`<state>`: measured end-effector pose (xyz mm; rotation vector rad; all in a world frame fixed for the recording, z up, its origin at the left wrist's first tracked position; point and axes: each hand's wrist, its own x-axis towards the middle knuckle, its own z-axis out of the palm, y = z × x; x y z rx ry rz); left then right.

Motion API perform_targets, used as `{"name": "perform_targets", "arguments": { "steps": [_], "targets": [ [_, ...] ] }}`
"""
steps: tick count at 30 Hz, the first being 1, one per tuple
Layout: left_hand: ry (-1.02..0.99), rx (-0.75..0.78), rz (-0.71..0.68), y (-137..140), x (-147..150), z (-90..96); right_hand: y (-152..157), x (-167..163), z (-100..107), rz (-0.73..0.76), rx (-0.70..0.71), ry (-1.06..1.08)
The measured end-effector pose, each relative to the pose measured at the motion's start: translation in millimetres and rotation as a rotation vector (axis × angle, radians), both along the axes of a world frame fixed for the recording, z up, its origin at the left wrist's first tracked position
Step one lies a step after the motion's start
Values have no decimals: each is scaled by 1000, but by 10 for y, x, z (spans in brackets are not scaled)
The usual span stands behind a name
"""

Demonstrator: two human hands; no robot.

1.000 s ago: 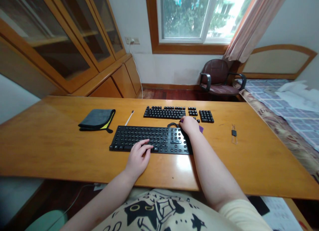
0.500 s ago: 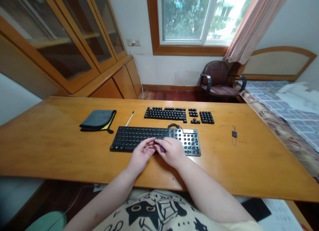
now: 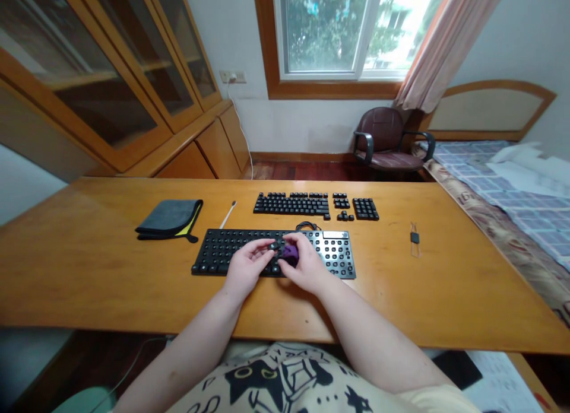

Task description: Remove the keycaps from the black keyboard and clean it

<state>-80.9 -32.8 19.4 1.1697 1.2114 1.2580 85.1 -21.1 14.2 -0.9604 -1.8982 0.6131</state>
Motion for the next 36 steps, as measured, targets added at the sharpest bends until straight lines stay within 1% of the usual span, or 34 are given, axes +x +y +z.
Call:
{"name": "perform_targets", "arguments": {
  "steps": [2,3,5,7,8,10,12,14,17,19,20,22,25,31,33,36],
  "targets": [
    [-6,37,42,6,8,-57,44,21,-22,-74,-41,103],
    [-8,44,64,-2,7,-92,66,31,-34,-106,-44,120],
    [-1,48,93,-36,-3,-155,100,50,-44,-174,-31,99],
    [32,73,92,-76,-19,-194,114,58,-36,-245,-32,65],
    [60,102,87,-93,-26,-204,113,54,-28,-277,-55,65],
    [129,182,82,-114,-32,-213,99,31,-12,-306,-156,117],
    [200,244,75,-117,-26,-220,79,-9,-8,-284,-288,193],
    [254,265,63,-113,-11,-233,62,-48,-17,-223,-394,270],
    [302,257,75,-103,8,-253,46,-78,-42,-64,-542,419],
    [303,237,117,-97,9,-259,42,-79,-44,44,-664,526],
    [294,222,139,-93,5,-260,41,-76,-37,87,-706,545],
    [256,189,168,-86,-7,-258,45,-66,-12,145,-715,511],
    [179,147,178,-83,-17,-255,65,-45,19,200,-662,429],
    [33,97,120,-119,24,-252,98,-3,-47,278,-685,471],
    [8,91,109,-131,38,-246,91,-5,-76,252,-672,486],
    [0,71,116,-137,45,-239,72,-26,-98,152,-651,471]
  ]
}}
